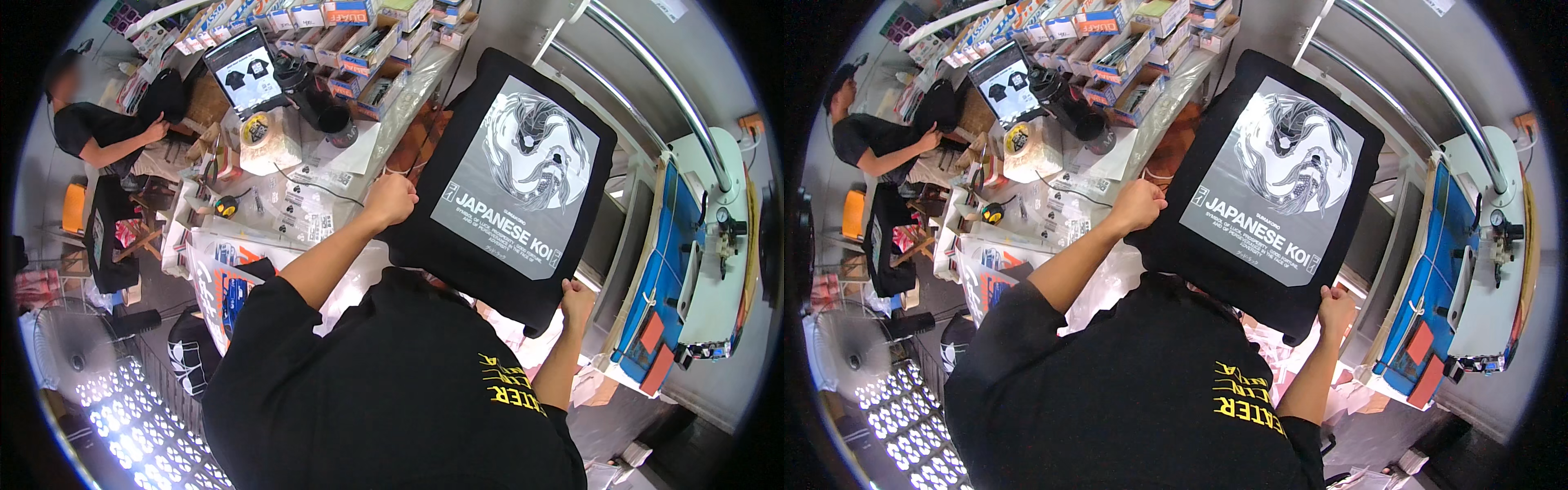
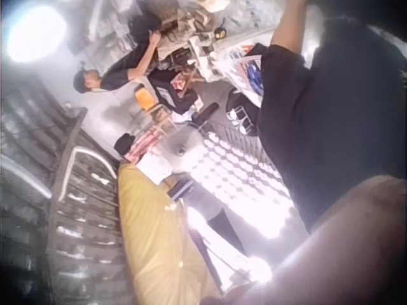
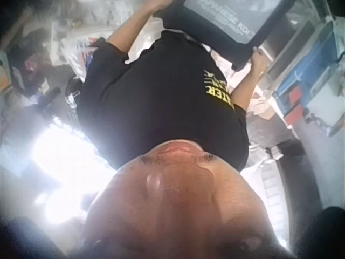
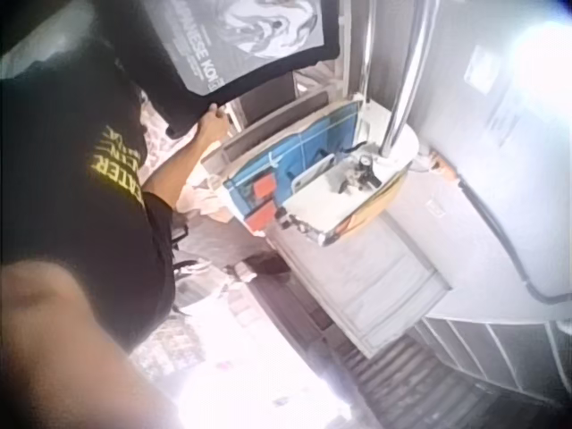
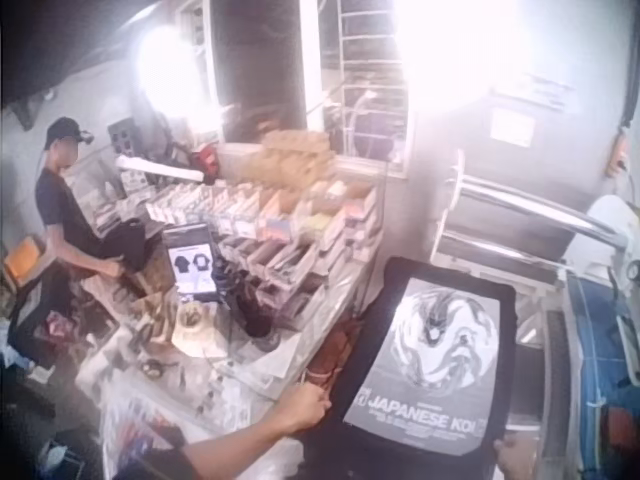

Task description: The person trims a graphic design transfer with shears, aligns it on a black shirt at a workstation, and applies it using a heat press machine.

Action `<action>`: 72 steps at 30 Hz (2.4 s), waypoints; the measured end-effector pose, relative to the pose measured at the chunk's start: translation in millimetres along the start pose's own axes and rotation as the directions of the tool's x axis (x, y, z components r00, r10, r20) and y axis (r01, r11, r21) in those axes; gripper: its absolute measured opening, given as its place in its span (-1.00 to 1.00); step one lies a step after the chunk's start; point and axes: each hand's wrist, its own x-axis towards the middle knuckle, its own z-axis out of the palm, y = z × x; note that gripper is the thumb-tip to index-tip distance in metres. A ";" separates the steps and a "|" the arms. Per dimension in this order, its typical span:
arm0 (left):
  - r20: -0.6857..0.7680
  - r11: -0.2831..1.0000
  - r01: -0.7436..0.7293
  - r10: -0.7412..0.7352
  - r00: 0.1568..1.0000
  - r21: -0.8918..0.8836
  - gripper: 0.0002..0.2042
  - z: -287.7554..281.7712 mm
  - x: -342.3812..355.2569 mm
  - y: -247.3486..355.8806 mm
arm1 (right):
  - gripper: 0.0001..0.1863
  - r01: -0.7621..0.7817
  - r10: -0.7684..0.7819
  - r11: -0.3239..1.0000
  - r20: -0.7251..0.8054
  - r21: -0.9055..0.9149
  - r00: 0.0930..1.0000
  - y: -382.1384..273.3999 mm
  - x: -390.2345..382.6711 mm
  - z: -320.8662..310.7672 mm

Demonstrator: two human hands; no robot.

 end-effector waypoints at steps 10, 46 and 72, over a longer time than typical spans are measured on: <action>-0.224 0.739 -0.642 0.673 0.704 0.203 -0.56 30.6 16.2 17.4 | -0.40 0.724 -0.742 0.668 -0.225 -0.170 0.632 -66.6 -40.8 19.0; 0.679 0.500 0.617 -0.075 0.730 -0.608 -0.46 25.7 -12.4 -114.8 | -0.36 -0.558 -0.128 0.275 0.605 0.783 0.786 66.6 -51.8 26.1; -0.174 0.642 -0.733 0.767 0.618 0.224 -0.82 48.0 3.3 27.6 | -0.67 0.693 -0.623 0.718 -0.503 -0.064 0.599 -32.6 -66.6 51.4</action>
